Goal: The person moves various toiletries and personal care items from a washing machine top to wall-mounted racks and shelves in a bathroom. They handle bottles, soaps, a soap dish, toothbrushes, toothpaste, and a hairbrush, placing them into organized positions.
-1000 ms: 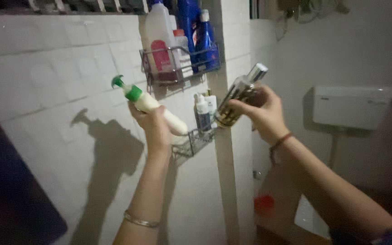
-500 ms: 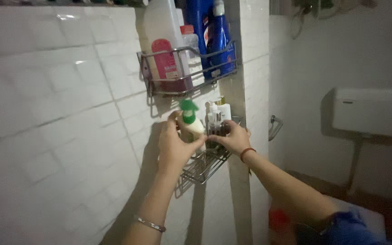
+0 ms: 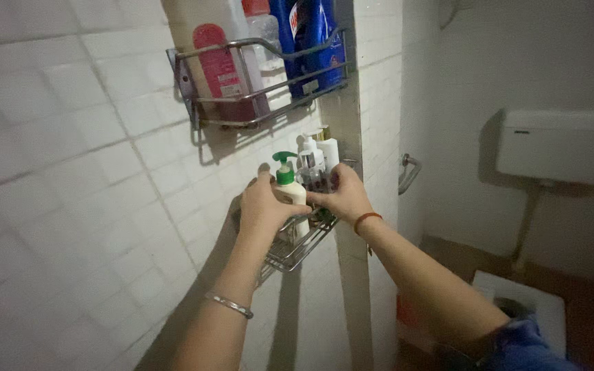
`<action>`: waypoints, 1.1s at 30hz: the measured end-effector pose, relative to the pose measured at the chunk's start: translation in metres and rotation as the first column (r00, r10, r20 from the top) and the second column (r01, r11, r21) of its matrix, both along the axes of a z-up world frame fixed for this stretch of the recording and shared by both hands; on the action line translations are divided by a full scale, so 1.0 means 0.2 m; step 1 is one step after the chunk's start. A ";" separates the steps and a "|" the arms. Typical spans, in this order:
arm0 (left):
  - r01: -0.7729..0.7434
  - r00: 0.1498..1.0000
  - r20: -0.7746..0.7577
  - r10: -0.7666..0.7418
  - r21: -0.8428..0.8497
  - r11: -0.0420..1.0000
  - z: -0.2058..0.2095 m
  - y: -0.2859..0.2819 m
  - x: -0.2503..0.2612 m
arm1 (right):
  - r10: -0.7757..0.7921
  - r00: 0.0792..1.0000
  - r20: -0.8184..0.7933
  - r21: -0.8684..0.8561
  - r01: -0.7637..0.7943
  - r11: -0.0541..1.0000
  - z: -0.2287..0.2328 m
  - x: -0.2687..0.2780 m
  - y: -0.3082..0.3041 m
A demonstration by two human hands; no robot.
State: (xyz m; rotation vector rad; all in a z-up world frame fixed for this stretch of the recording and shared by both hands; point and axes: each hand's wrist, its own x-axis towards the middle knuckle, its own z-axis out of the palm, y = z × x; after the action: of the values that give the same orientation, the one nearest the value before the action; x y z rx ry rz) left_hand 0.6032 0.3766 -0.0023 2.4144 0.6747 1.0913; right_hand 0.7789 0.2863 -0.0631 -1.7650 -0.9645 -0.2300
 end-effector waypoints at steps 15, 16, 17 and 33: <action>-0.049 0.997 -0.054 0.048 -0.021 0.999 -0.05 0.06 0.04 | 0.017 0.986 0.164 -0.341 0.041 0.939 -0.05 0.02 0.03; -0.048 0.996 -0.076 0.045 -0.038 0.998 -0.06 0.07 0.05 | 0.015 0.984 0.178 -0.322 0.043 0.946 -0.06 0.02 0.03; -0.041 0.997 -0.070 0.043 0.022 0.999 -0.06 0.08 0.05 | 0.013 0.981 0.191 -0.303 0.046 0.952 -0.06 0.01 0.03; 0.032 0.997 0.070 -0.023 -0.134 0.990 -0.01 0.05 -0.07 | -0.006 0.950 0.313 -0.204 0.074 0.976 -0.22 0.08 0.10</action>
State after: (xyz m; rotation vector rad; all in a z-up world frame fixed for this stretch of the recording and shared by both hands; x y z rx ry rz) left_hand 0.5897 0.3869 -0.0034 2.2556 0.6689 1.0760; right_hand 0.7956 0.3069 -0.1069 -1.9847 -1.2164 -0.4565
